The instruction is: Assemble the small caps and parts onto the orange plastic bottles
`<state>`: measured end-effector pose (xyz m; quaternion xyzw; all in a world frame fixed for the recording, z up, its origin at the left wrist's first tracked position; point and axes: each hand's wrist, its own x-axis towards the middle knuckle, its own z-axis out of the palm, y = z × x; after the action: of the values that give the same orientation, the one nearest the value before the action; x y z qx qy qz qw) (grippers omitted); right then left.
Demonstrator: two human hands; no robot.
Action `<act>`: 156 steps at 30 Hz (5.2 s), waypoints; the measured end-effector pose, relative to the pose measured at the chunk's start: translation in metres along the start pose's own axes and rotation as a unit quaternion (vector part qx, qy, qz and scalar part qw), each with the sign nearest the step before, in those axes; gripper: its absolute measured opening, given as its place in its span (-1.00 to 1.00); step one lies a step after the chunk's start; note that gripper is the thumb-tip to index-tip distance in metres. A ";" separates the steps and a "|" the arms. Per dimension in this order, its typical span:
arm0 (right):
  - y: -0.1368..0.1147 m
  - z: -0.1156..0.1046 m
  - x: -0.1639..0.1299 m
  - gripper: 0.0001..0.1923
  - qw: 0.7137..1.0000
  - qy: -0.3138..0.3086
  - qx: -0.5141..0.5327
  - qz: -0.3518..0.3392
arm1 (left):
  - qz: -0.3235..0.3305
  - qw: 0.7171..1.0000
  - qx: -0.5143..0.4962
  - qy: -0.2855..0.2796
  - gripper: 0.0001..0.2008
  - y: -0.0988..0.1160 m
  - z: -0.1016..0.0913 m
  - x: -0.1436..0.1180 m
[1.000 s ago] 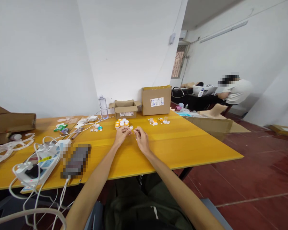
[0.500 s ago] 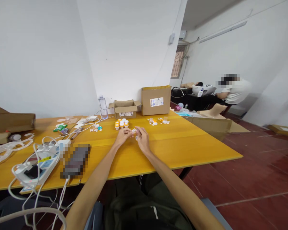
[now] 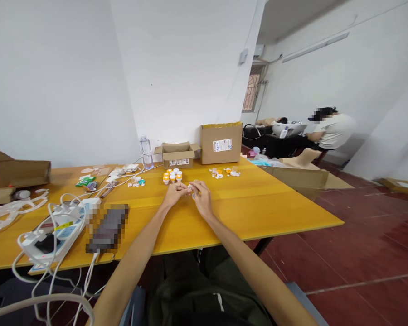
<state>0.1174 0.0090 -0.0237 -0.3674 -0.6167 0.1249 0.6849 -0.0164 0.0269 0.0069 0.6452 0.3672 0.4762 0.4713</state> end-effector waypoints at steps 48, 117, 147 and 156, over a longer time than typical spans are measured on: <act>-0.001 -0.002 -0.001 -0.80 1.000 0.004 -0.002 0.022 | 0.011 1.000 0.005 -0.004 -0.68 0.003 0.000 -0.004; 0.006 -0.002 0.001 -0.81 0.993 -0.014 0.053 0.107 | 0.037 0.999 0.021 0.004 -0.78 0.002 0.003 -0.006; 0.006 -0.003 0.001 -0.81 0.991 -0.025 0.054 0.117 | 0.053 0.997 0.052 0.017 -0.78 0.000 0.005 -0.008; 0.006 -0.002 0.000 -0.80 0.990 -0.024 0.062 0.128 | 0.068 0.995 0.065 0.022 -0.81 -0.002 0.004 -0.008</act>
<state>0.1211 0.0130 -0.0274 -0.3970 -0.5718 0.2584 0.6698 -0.0143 0.0194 0.0023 0.6871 0.3630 0.4964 0.3870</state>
